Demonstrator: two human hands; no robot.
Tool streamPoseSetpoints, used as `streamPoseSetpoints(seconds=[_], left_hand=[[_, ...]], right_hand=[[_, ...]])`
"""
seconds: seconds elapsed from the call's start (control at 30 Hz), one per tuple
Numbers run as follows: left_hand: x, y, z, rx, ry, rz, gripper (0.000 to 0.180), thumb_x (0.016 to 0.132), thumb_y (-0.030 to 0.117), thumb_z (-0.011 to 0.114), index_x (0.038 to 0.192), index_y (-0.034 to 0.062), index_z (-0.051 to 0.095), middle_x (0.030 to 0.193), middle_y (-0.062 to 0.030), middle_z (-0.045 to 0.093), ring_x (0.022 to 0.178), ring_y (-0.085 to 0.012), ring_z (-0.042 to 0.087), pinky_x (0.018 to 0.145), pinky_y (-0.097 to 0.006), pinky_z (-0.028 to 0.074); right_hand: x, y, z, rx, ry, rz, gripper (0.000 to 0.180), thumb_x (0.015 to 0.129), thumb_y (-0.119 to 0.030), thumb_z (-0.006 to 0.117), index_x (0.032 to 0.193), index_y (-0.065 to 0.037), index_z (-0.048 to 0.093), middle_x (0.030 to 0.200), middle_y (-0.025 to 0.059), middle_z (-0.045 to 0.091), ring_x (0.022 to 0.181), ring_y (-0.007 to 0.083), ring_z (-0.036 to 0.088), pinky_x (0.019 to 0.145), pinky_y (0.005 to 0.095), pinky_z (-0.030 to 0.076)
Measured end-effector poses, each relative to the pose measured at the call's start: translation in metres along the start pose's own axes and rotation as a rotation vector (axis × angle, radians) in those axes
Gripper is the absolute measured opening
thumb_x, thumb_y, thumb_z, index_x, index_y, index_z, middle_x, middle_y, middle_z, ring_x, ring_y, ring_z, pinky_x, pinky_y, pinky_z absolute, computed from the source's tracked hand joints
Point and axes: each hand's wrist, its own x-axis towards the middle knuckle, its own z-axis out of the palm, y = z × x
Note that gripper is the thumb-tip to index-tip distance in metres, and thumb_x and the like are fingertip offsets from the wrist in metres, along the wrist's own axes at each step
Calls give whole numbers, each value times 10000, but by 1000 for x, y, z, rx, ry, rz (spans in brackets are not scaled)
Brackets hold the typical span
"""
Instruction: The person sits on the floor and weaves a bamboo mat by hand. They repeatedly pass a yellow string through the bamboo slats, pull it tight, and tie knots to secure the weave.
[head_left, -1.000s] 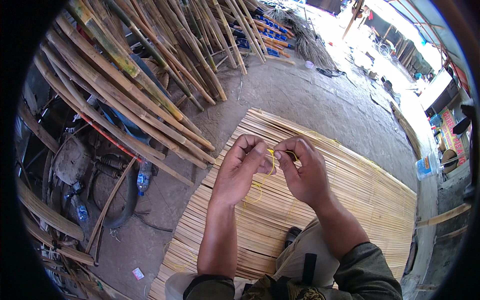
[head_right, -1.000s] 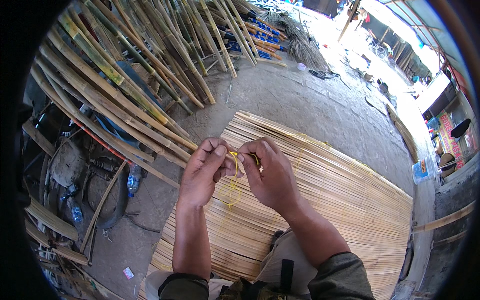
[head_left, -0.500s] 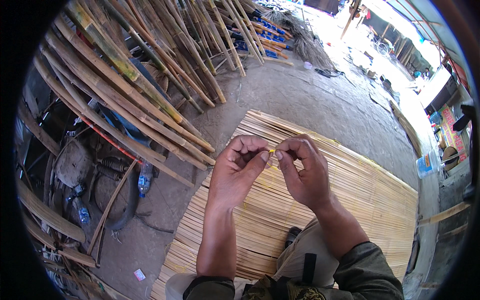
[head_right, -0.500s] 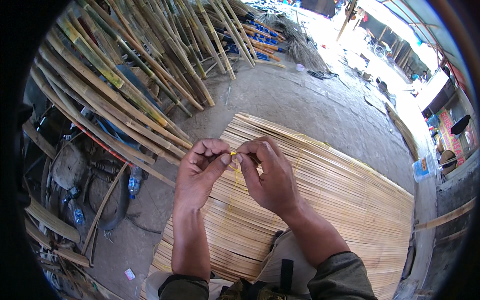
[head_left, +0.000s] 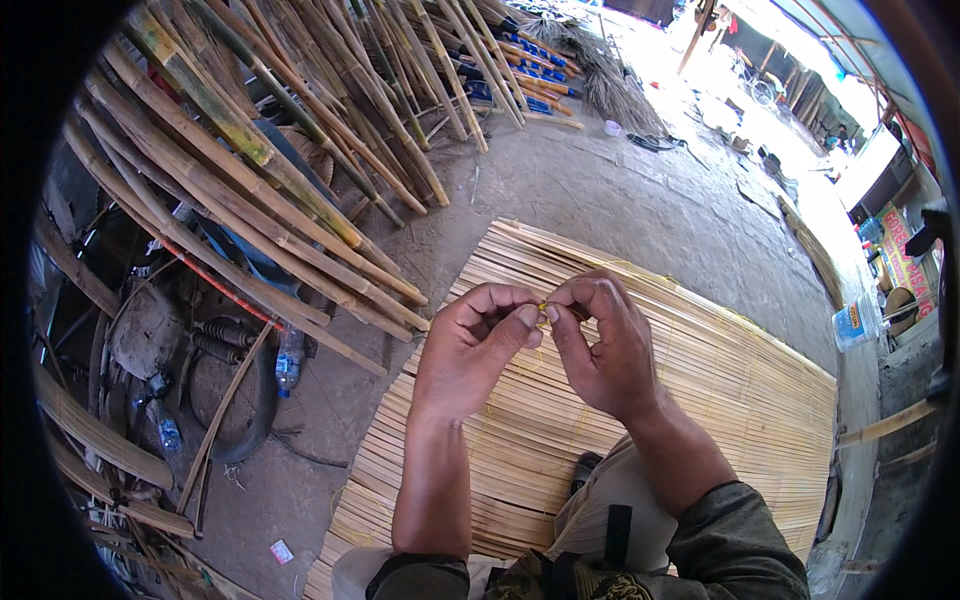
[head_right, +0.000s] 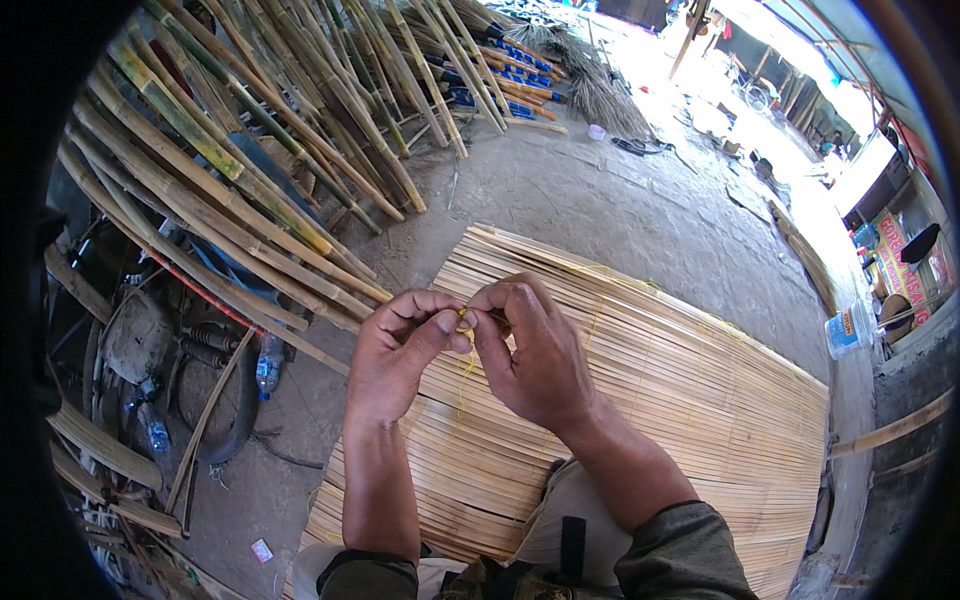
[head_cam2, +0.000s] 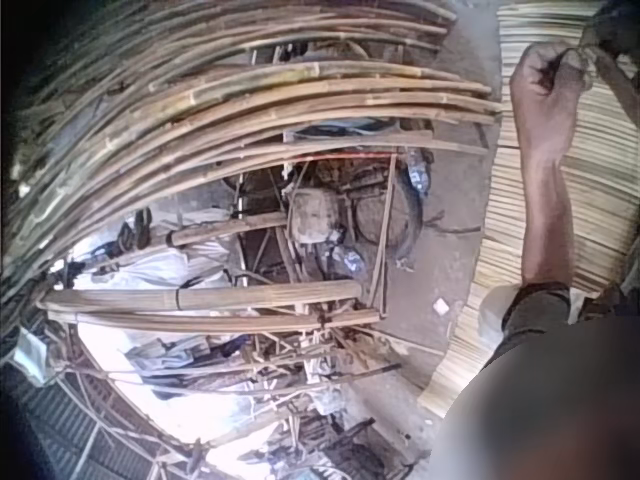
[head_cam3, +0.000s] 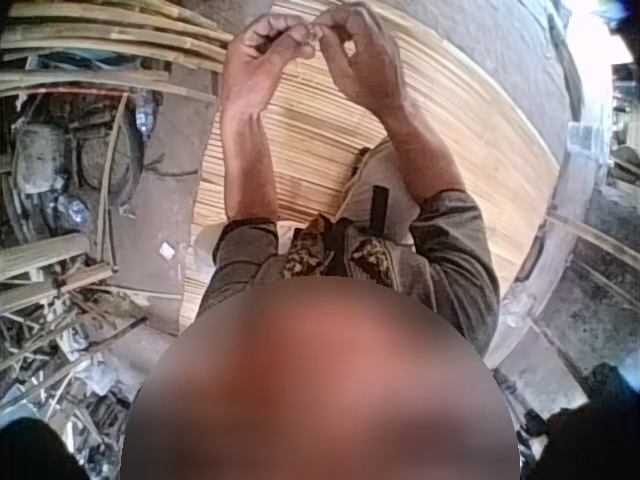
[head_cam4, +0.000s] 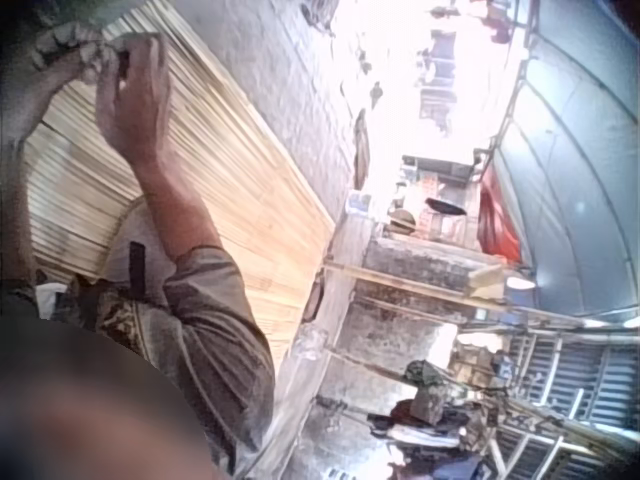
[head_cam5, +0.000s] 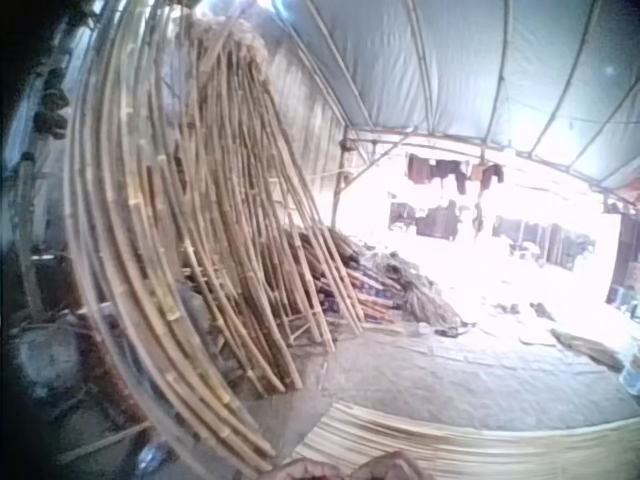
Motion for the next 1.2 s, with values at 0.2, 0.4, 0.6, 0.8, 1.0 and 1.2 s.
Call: streamPoseSetpoints(seconds=[0.2,0.4,0.6,0.8,1.0,1.2], left_hand=[[0,-2,-3,-7,-6,4,96,980,24,670,1066,-17,663,941,-46,687,838,-82,636,766,-232,542],[2,-5,-3,-25,27,44,80,971,-1,659,1050,-12,652,925,-44,680,823,-79,625,756,-236,537],[3,-6,-4,2,16,24,95,968,-4,663,1062,-9,653,912,-47,686,800,-75,626,730,-238,540],[3,-8,-4,-12,19,20,112,955,-27,664,1064,-4,657,925,-44,685,807,-73,626,725,-227,538],[4,-9,-6,11,49,26,114,950,-45,656,1054,1,648,926,-27,669,826,-72,623,740,-223,531],[5,-10,-3,12,60,19,98,956,-25,660,1044,12,641,924,-16,677,800,-59,601,723,-213,510]], right_hand=[[2,0,1,12,0,0,130,921,33,671,1029,26,599,970,130,628,793,208,695,648,319,575],[0,2,4,198,-17,111,129,919,30,668,1029,22,600,967,124,623,800,202,697,668,305,580],[-1,1,2,56,-20,56,122,908,18,672,1005,18,597,970,131,646,797,207,701,661,312,585],[0,1,1,-52,-28,-27,97,912,1,677,994,-2,625,963,124,662,793,209,706,640,331,576],[0,3,2,86,-35,124,107,913,0,682,1009,-4,636,933,110,653,793,209,706,683,311,575],[-2,5,5,228,-38,196,125,909,-3,682,1018,6,622,923,118,648,807,217,705,695,313,573]])
